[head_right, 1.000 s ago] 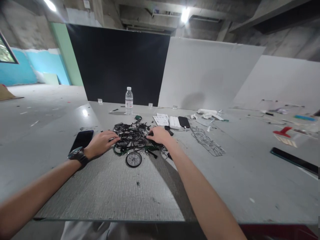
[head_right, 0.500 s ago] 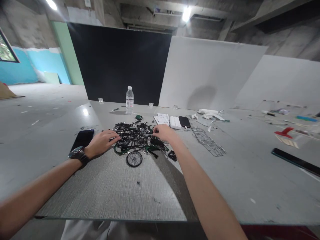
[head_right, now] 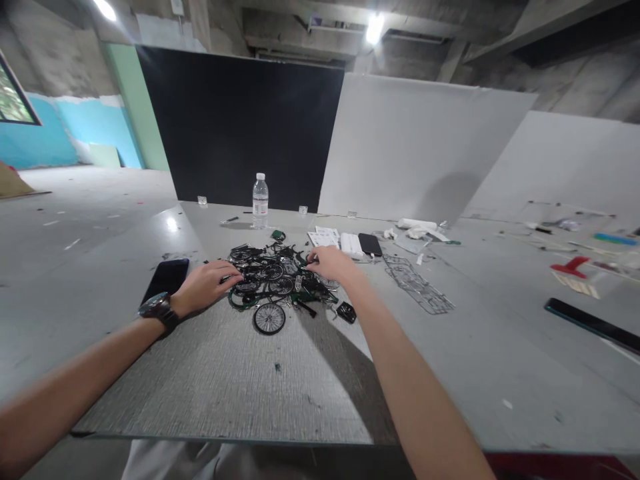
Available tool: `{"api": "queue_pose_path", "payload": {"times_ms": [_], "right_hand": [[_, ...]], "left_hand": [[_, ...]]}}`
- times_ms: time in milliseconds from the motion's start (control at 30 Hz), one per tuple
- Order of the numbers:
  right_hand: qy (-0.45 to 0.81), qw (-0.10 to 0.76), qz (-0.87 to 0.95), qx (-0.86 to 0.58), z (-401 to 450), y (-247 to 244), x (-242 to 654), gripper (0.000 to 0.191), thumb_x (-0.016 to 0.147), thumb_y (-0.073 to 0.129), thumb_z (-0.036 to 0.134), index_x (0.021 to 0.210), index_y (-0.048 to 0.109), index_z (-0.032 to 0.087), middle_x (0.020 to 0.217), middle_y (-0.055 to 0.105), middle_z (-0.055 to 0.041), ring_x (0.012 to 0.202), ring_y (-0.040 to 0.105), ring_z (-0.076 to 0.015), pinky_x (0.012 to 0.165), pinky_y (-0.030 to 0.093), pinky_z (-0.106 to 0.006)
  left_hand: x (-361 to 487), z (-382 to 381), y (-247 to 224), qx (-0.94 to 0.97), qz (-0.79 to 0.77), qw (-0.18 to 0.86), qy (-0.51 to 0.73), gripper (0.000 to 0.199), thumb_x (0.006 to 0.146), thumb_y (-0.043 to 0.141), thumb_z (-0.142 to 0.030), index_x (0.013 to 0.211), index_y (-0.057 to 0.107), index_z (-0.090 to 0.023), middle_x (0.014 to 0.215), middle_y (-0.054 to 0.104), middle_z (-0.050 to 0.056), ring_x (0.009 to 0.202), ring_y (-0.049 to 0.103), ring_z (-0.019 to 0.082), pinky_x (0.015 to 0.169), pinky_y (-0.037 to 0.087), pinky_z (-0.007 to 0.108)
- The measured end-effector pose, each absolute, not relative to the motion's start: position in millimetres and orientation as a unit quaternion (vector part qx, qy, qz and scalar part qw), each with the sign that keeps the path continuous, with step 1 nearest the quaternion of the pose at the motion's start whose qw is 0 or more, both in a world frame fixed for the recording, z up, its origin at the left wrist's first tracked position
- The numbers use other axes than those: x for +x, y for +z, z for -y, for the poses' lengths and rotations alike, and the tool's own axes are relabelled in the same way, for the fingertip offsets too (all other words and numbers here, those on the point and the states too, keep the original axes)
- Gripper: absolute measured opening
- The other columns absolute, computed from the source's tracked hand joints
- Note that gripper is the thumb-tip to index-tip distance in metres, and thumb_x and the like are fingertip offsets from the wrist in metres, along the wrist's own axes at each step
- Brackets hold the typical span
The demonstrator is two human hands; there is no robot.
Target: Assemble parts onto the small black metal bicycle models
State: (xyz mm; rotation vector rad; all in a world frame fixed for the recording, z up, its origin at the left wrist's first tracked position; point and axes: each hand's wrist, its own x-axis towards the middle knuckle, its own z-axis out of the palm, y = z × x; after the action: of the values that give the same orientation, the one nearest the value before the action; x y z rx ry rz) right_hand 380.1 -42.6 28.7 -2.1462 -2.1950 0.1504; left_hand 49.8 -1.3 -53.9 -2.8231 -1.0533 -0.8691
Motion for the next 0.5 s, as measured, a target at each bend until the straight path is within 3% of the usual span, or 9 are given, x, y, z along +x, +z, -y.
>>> {"api": "queue_pose_path", "payload": {"times_ms": [233,500], "right_hand": [[0.125,-0.038,0.707,-0.695,51.8,38.7,384.2,0.02,0.073,0.083,0.032,0.091,0.078,0.023,0.102,0.076,-0.0089,0.089,0.07,-0.0272,0.076,0.053,-0.038],[0.137,-0.06,0.702,-0.696,50.3,34.3,382.2,0.021,0.072,0.082,0.025,0.092,0.076,0.022,0.101,0.075,-0.0089,0.088,0.069,-0.0273,0.068,0.05,-0.035]], "left_hand": [[49.5,0.8,-54.9,-0.901,0.332,0.003,-0.278,0.04,0.104,0.044,-0.047,0.1,0.075,-0.023,0.108,0.076,0.007,0.104,0.067,0.023,0.09,0.051,0.037],[49.6,2.7,-52.7,-0.903,0.33,0.012,-0.274,0.039,0.104,0.044,-0.046,0.1,0.076,-0.022,0.108,0.076,0.007,0.103,0.067,0.024,0.088,0.052,0.037]]}}
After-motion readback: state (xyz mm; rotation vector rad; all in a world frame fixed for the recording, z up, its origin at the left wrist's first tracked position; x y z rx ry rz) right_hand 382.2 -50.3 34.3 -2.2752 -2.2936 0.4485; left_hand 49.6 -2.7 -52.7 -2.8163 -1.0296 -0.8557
